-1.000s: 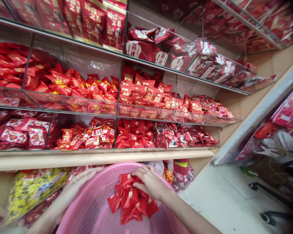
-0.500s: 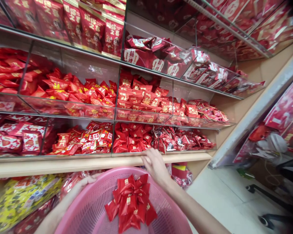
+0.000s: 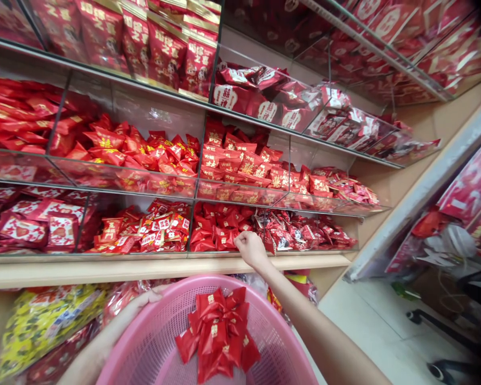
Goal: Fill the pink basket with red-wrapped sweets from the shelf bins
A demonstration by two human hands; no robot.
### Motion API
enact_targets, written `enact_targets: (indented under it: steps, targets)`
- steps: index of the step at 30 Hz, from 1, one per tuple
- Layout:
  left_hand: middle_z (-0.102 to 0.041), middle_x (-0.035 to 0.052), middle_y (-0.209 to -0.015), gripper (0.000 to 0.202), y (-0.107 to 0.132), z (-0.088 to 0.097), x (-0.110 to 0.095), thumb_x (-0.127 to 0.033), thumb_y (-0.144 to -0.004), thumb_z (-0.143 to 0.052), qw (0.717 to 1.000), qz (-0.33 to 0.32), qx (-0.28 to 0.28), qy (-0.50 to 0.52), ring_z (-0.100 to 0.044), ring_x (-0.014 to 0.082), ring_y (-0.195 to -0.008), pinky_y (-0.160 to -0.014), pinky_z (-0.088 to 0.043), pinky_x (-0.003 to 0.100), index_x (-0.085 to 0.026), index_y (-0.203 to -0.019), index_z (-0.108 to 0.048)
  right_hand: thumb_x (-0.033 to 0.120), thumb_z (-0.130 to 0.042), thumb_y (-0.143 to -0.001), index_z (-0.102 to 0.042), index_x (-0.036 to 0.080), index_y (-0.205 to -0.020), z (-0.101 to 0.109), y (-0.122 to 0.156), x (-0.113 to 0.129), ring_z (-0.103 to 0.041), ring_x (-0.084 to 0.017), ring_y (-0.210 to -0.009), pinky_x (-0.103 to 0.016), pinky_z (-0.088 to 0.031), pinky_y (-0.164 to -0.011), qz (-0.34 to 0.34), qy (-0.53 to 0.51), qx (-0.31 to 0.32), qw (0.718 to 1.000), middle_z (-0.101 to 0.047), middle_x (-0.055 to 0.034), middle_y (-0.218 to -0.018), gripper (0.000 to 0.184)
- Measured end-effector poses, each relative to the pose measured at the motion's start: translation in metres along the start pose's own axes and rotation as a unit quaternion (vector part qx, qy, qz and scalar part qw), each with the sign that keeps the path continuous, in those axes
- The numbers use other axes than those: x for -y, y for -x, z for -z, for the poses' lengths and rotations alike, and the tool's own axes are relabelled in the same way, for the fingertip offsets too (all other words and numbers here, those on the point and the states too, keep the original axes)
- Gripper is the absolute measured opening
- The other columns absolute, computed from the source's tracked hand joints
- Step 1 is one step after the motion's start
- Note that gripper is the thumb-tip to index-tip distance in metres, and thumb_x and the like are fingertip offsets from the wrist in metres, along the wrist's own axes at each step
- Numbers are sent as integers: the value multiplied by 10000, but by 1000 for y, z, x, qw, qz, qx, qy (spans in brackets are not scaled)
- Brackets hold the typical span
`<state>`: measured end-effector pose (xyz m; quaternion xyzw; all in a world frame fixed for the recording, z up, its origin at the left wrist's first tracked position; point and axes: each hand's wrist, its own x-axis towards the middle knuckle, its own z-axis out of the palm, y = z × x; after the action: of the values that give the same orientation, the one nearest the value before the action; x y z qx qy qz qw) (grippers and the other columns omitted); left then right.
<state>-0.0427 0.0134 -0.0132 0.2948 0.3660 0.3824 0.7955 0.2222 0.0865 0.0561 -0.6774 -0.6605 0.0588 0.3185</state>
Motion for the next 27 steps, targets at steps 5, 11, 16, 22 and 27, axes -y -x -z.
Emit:
enact_targets:
  steps: [5,11,16,22,27]
  targets:
    - [-723,42,-985,305,8,8,-7,-322,-710,-598,979,-88,-70,-170,-629,261,-974,-883,-450,356,-221,-982,-691,255,-455,-824,-594,178,-678,15,16,-6,-533,-150,-706,-244,-383,-661,58,-52,-63,995,-595,-33,-740,216]
    - [-727,43,-783,238,14,-7,-29,-446,-633,-657,842,-298,-185,-411,-625,278,-841,-786,-471,333,-230,-716,-711,326,-466,-855,-574,185,-702,33,59,-8,-483,-149,-676,-251,-371,-629,97,-207,-78,970,-536,-17,-713,234]
    - [-714,25,-848,277,16,-73,-41,-433,-685,-634,893,-244,-78,-371,-621,222,-855,-771,-464,281,-225,-857,-696,339,-492,-852,-563,197,-676,33,97,6,-458,-140,-643,-244,-355,-597,81,-272,-31,958,-508,3,-679,237]
    - [-634,-10,-663,212,10,-94,-34,-386,-739,-618,916,-228,-15,-331,-545,133,-630,-622,-422,235,-177,-711,-642,334,-490,-859,-560,203,-673,27,120,12,-470,-140,-669,-243,-365,-630,74,-288,7,955,-511,6,-693,238]
    - [-631,-4,-649,213,13,-98,-32,-371,-730,-625,905,-240,-12,-351,-553,150,-643,-635,-417,256,-170,-660,-621,376,-520,-837,-589,194,-745,23,121,6,-502,-142,-691,-236,-399,-636,31,-380,42,923,-549,-2,-733,216]
